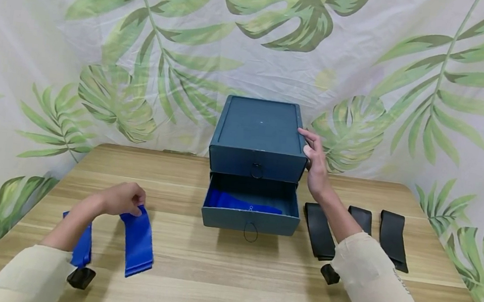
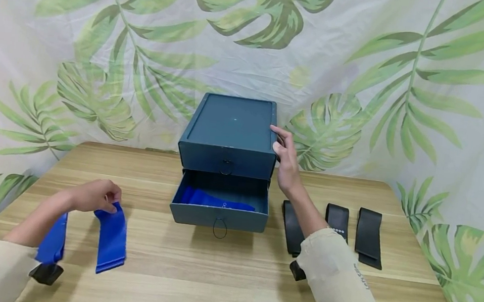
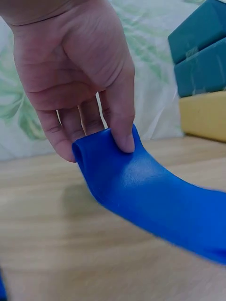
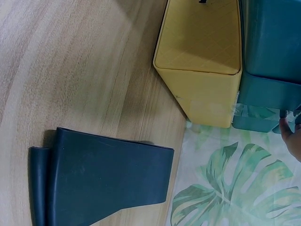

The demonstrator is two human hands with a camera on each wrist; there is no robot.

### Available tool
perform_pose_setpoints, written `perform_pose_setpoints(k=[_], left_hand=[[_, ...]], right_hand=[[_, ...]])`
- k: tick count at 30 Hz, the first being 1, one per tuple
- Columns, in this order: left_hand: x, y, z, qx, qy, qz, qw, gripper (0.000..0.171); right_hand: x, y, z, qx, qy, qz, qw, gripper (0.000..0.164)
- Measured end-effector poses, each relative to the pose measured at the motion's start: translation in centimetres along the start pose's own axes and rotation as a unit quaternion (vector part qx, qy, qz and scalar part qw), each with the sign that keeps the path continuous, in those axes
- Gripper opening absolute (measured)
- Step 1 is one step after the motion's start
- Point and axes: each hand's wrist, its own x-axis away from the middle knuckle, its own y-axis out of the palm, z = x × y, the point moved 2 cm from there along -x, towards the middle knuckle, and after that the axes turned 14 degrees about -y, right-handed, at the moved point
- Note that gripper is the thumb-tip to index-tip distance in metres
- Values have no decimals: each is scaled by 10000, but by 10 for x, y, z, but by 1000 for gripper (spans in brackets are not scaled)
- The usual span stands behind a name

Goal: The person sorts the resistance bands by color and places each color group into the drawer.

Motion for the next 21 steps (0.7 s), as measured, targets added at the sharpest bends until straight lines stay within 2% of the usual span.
perform_pose_setpoints(k=[2, 3, 6, 11, 17, 21], left_hand=[[18, -8, 33, 174, 221, -33, 9996, 25], [22, -10, 45, 201, 201, -19, 9996, 25], [30, -17, 68, 187, 337, 75, 9992, 22], [32, -25, 87, 393, 583, 256, 9972, 10], [41, -32, 110, 1231, 712, 224, 9896, 23], [44, -35, 119, 1563, 727, 257, 9847, 22]], right_hand=[[0, 0, 0, -9, 7, 11, 10000, 66], [0, 0, 0, -17, 8, 18, 10000, 66], [0, 0, 0, -39, 15, 11, 10000, 66], [0, 0, 0, -67, 8, -27, 10000, 65], [-1, 0, -1, -71, 2, -36, 10000, 65], [-1, 0, -1, -83, -8, -35, 10000, 65]])
